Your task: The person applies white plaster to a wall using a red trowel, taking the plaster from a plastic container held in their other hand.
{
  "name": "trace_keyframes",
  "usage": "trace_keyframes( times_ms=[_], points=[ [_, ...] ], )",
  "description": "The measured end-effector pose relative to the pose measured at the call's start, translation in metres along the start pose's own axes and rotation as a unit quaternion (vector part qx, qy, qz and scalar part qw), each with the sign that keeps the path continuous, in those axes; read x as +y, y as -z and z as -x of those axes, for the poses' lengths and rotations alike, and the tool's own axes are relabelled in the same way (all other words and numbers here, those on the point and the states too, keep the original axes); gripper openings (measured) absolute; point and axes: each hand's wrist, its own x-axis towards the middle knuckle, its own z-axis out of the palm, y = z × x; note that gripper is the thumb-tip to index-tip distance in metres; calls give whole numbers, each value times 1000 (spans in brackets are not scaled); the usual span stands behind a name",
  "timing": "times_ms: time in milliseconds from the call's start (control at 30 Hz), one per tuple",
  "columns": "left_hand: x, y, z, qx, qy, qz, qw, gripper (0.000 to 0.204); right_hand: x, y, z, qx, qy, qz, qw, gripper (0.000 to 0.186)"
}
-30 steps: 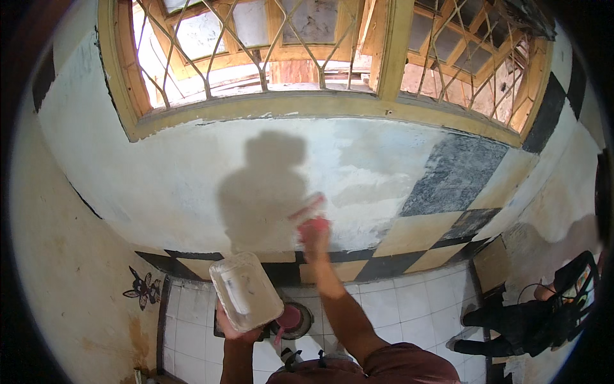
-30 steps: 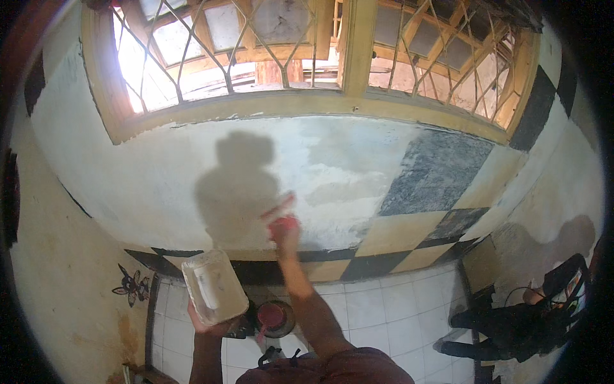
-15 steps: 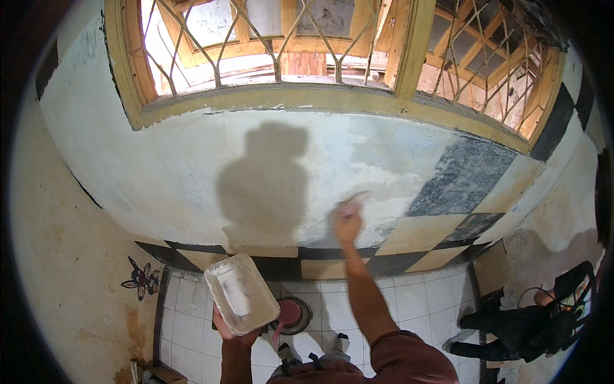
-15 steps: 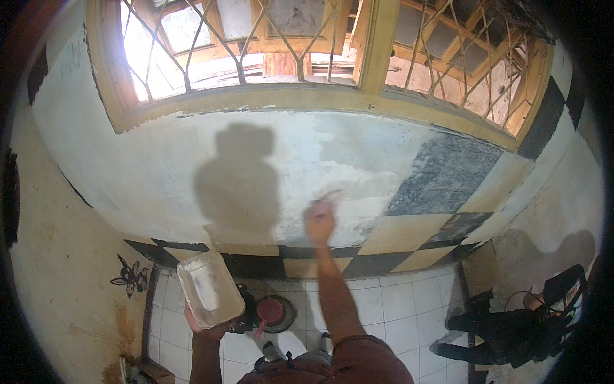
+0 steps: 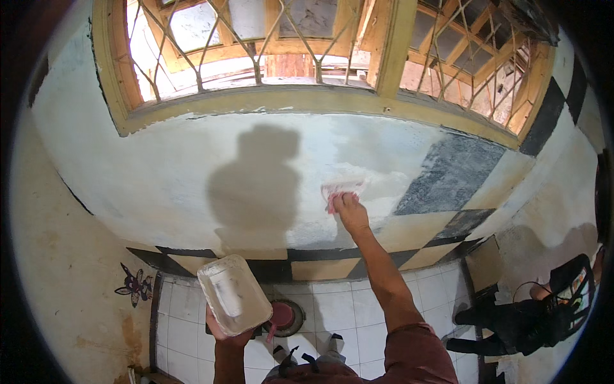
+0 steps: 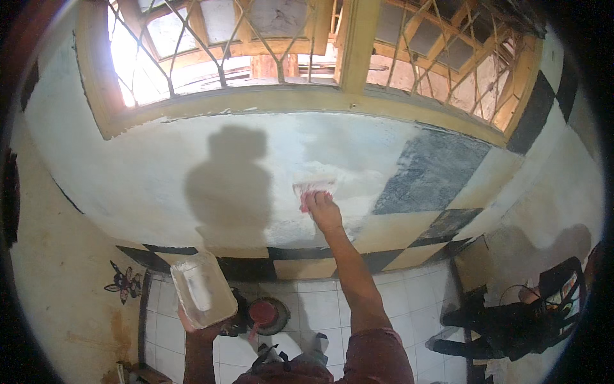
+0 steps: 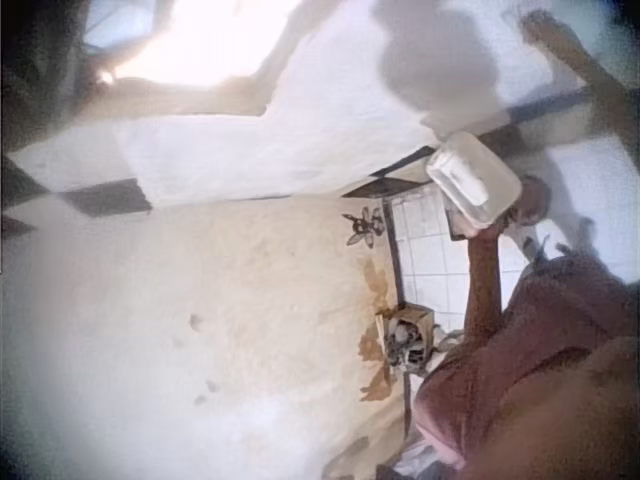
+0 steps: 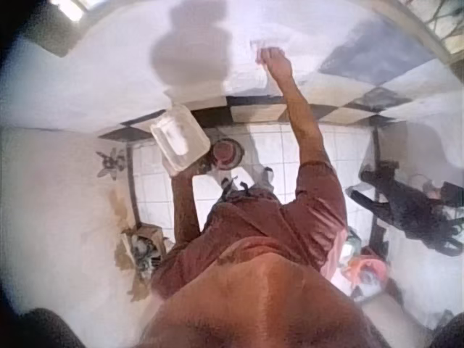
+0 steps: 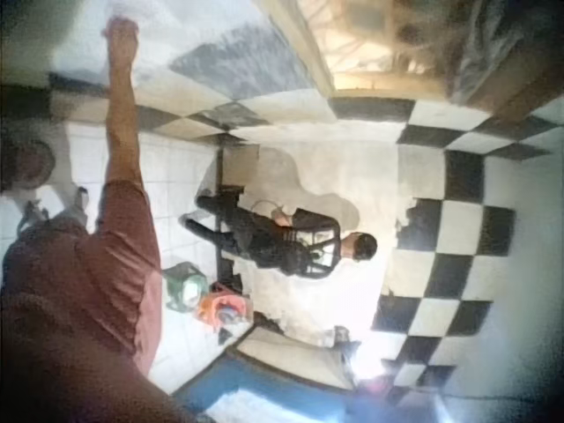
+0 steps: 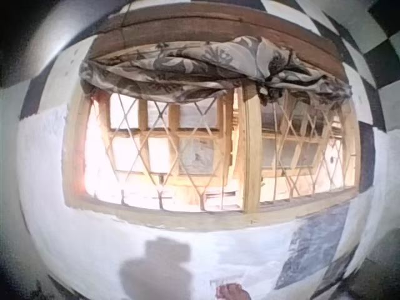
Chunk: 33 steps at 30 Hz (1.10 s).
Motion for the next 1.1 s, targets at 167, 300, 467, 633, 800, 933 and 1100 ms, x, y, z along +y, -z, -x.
trace_keyframes(
  times_ms=[167, 300, 467, 633, 800, 933, 1100],
  points=[
    [17, -16, -1, 24, 40, 108, 993, 84, -31, 11, 38, -2, 23, -9, 1000, 29],
    [-7, -21, 1, 10, -82, -99, 992, 80, -6, 36, 9, 0, -69, 2, 998, 30],
    [8, -58, -6, 24, 175, 278, 944, 69, 26, 6, 41, 10, 15, 58, 998, 35],
    [-9, -44, -9, 15, 170, 275, 946, 76, 55, 52, 82, 34, -256, -184, 948, 34],
    [-7, -43, -2, 19, 119, 257, 959, 69, 109, 109, 37, 264, -389, -161, 868, 18],
    [-1, -40, -1, 13, 145, 309, 940, 66, 118, 60, 36, 290, -316, -71, 901, 24],
    [-17, -14, 6, 18, -57, -142, 988, 50, -87, 8, -29, 239, -300, -270, 883, 13]
  ],
)
